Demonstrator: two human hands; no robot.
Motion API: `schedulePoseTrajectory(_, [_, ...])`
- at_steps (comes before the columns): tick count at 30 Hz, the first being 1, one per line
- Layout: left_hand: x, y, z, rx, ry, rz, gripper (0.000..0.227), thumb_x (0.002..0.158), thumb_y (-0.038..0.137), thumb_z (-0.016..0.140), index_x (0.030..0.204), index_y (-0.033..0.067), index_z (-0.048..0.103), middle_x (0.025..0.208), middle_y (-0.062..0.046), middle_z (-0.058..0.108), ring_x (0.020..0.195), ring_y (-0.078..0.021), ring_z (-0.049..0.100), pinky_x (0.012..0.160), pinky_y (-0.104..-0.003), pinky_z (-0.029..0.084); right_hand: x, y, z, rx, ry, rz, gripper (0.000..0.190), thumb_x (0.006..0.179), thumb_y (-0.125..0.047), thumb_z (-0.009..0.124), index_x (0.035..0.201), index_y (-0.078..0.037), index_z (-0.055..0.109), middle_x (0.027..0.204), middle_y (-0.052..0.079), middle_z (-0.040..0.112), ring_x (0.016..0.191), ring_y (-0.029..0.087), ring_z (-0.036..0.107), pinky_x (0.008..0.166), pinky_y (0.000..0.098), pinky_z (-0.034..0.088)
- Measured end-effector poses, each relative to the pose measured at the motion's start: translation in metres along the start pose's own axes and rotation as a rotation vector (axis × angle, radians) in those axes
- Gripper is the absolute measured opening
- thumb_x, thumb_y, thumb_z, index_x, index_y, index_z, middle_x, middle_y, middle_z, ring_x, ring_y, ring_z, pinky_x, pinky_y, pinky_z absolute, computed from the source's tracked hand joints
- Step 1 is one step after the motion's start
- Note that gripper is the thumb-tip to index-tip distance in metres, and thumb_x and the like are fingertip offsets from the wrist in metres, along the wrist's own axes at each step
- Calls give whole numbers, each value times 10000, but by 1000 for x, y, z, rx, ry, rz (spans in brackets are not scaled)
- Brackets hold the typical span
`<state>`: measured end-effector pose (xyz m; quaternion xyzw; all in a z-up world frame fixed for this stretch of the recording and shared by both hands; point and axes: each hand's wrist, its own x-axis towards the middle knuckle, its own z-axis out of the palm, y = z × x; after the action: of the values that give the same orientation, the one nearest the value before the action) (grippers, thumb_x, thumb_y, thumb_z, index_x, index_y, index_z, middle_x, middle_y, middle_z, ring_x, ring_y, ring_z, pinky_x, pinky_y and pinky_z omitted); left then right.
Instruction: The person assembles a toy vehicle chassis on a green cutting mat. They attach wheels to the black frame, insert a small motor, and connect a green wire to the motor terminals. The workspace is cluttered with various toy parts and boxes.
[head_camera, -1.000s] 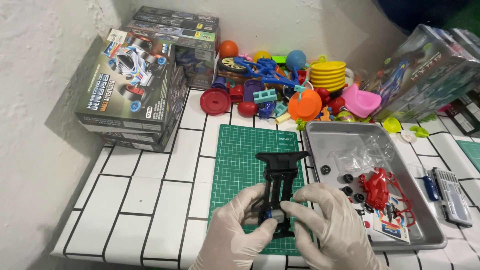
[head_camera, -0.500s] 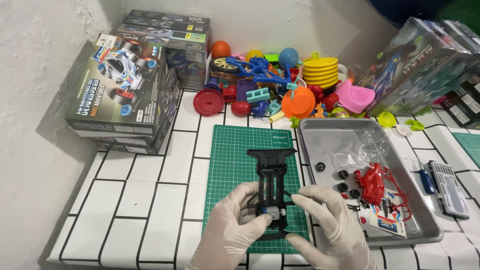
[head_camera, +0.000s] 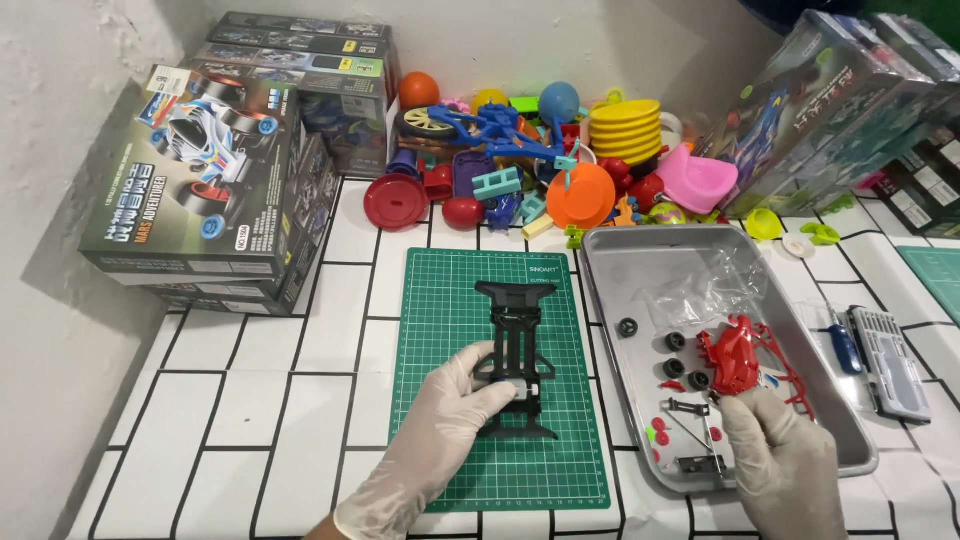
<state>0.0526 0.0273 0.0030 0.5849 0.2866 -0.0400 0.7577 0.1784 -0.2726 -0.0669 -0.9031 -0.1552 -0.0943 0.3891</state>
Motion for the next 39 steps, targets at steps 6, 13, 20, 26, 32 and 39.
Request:
schedulePoseTrajectory(6, [26, -4, -1, -165, -31, 43, 559, 875, 56, 675, 1430, 44, 611, 1174, -115, 804, 1057, -206, 755, 1018, -312, 579, 8, 16, 12, 178, -93, 19, 487, 1052, -275, 561, 665, -116, 313, 632, -24, 291, 591, 138, 286, 551, 331, 261])
schedulePoseTrajectory(13, [53, -5, -1, -17, -82, 38, 739, 841, 127, 689, 1537, 66, 447, 1492, -78, 638, 1487, -169, 475, 1224, -337, 359, 5, 27, 18, 317, -1, 45, 365, 1090, -175, 544, 764, -33, 626, 713, 37, 573, 708, 158, 532, 744, 298, 451])
schedulePoseTrajectory(20, [67, -11, -5, -122, -101, 90, 661, 899, 80, 632, 1536, 36, 465, 1283, -113, 759, 1122, -201, 739, 1002, -312, 592, 11, -30, 15, 431, 64, 90, 341, 1044, -4, 471, 1362, 15, 594, 1163, 202, 709, 961, 249, 713, 985, 338, 564])
schedulePoseTrajectory(26, [52, 4, -6, -98, -76, 54, 626, 890, 128, 622, 1506, 49, 537, 1268, -113, 791, 1120, -209, 760, 1031, -318, 588, 8, -31, 12, 306, 123, 25, 286, 1054, -37, 471, 1246, -20, 681, 1147, 125, 734, 1135, 230, 680, 1097, 342, 509])
schedulePoseTrajectory(32, [53, 4, -5, -205, -12, -48, 661, 917, 150, 590, 1567, 84, 487, 1282, -117, 781, 1121, -204, 730, 1039, -313, 548, 14, -49, -1, 402, 133, 196, 381, 1082, -187, 400, 1218, 20, 690, 1212, 157, 721, 1203, 251, 667, 1139, 361, 484])
schedulePoseTrajectory(39, [46, 3, -6, -132, 53, -189, 830, 778, 398, 615, 1587, 291, 461, 1656, 10, 505, 1542, -194, 430, 1271, -513, 176, 31, -8, -20, -119, -128, 205, 310, 921, -143, 646, 1200, -222, 753, 1263, 27, 724, 1213, 184, 651, 1094, 332, 416])
